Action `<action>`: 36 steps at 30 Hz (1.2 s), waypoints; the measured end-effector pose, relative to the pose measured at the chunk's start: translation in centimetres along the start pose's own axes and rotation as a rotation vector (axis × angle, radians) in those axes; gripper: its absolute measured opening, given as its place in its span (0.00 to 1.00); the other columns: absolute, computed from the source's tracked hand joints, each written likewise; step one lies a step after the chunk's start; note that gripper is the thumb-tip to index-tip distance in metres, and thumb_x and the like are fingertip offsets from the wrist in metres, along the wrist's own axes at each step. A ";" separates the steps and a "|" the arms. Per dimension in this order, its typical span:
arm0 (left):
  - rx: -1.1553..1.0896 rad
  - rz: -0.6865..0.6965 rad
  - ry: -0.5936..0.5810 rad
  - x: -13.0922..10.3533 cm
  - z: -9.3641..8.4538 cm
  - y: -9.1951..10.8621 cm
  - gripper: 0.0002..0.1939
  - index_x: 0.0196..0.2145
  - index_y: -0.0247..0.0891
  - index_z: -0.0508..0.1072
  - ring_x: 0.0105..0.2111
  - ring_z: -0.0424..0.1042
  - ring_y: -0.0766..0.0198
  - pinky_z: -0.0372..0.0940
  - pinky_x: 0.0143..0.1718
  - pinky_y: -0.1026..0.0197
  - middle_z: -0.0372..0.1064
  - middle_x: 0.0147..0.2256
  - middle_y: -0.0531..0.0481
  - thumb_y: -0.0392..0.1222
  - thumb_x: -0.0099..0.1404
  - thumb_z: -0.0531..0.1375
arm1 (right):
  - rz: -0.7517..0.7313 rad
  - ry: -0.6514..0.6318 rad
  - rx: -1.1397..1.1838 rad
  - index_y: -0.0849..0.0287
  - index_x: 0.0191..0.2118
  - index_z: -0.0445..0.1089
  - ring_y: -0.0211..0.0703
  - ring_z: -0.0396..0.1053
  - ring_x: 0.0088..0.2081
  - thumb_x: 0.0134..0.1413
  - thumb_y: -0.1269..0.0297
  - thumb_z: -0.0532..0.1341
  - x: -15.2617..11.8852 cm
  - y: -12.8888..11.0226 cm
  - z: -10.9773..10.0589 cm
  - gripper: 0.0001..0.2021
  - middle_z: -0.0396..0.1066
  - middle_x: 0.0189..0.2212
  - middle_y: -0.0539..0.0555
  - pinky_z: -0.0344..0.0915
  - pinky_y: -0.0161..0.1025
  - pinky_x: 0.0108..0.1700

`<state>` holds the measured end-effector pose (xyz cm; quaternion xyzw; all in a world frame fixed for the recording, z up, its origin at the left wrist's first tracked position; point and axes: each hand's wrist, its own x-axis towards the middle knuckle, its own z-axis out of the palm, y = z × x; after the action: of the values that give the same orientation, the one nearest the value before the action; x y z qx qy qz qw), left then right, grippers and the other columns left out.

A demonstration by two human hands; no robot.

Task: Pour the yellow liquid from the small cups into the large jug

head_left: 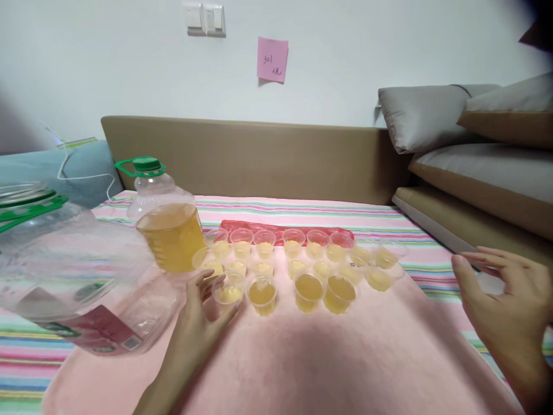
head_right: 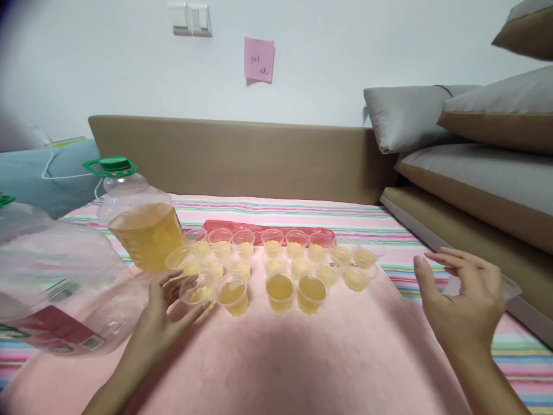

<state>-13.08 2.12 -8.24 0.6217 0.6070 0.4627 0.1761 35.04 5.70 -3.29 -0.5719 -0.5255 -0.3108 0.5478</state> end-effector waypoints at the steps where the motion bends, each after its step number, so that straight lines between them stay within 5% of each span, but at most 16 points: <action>1: -0.013 0.013 0.002 0.0 0.0 -0.2 0.37 0.62 0.47 0.53 0.59 0.73 0.47 0.69 0.59 0.38 0.70 0.57 0.40 0.54 0.65 0.68 | -0.009 -0.003 0.005 0.54 0.33 0.75 0.60 0.75 0.47 0.56 0.51 0.66 0.0 -0.2 0.0 0.12 0.76 0.35 0.61 0.71 0.51 0.43; 11: -0.055 0.112 0.059 0.0 -1.4 0.6 0.36 0.61 0.48 0.54 0.57 0.75 0.49 0.71 0.60 0.38 0.70 0.56 0.41 0.50 0.64 0.69 | -0.113 -0.026 0.047 0.56 0.38 0.76 0.60 0.76 0.48 0.59 0.54 0.68 -0.8 -1.8 0.5 0.11 0.78 0.41 0.63 0.71 0.54 0.52; 17: -0.165 0.198 0.078 -0.3 -2.8 2.3 0.35 0.61 0.50 0.54 0.58 0.75 0.48 0.70 0.61 0.35 0.70 0.58 0.39 0.46 0.64 0.69 | -0.192 -0.101 0.253 0.55 0.42 0.75 0.55 0.75 0.47 0.59 0.63 0.68 -1.4 -7.2 0.2 0.07 0.77 0.43 0.59 0.71 0.54 0.53; 20: -0.221 0.226 0.052 -0.8 -3.1 4.1 0.34 0.61 0.51 0.54 0.57 0.76 0.49 0.71 0.60 0.37 0.72 0.58 0.39 0.44 0.65 0.68 | -0.054 -0.269 0.581 0.53 0.45 0.74 0.50 0.75 0.45 0.62 0.65 0.66 -2.4 -11.8 -0.5 0.07 0.76 0.42 0.56 0.72 0.52 0.51; 23: -0.268 0.237 -0.003 -1.5 -2.8 5.8 0.34 0.62 0.52 0.54 0.55 0.77 0.50 0.73 0.58 0.39 0.73 0.58 0.40 0.44 0.66 0.67 | 0.195 -0.681 0.851 0.50 0.53 0.72 0.49 0.78 0.45 0.66 0.59 0.64 -3.5 -16.8 -1.6 0.12 0.78 0.46 0.56 0.76 0.48 0.48; 27: -0.284 0.238 -0.086 -2.6 -1.8 7.2 0.35 0.63 0.53 0.53 0.57 0.76 0.48 0.72 0.59 0.37 0.72 0.60 0.40 0.45 0.66 0.68 | 0.417 -1.145 1.094 0.48 0.59 0.71 0.57 0.75 0.57 0.50 0.56 0.76 -4.3 -21.7 -2.6 0.30 0.76 0.56 0.58 0.73 0.57 0.60; 31: -0.300 0.221 -0.172 -3.5 -0.7 7.4 0.38 0.65 0.55 0.51 0.61 0.73 0.45 0.71 0.60 0.35 0.70 0.62 0.39 0.48 0.66 0.68 | 0.618 -1.244 1.289 0.45 0.61 0.70 0.58 0.71 0.63 0.46 0.58 0.78 -4.5 -23.2 -3.0 0.35 0.76 0.58 0.55 0.68 0.59 0.65; 36: -0.299 0.248 -0.232 -4.2 0.5 7.5 0.39 0.66 0.55 0.50 0.63 0.71 0.43 0.72 0.59 0.34 0.69 0.63 0.37 0.50 0.67 0.68 | 0.724 -1.235 1.239 0.46 0.56 0.73 0.59 0.71 0.63 0.44 0.57 0.79 -4.8 -22.9 -3.2 0.32 0.76 0.58 0.55 0.68 0.59 0.64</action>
<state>-7.53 -3.07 -4.12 0.7076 0.4263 0.4909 0.2767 13.00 -2.03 -0.21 -0.3709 -0.5848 0.5701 0.4421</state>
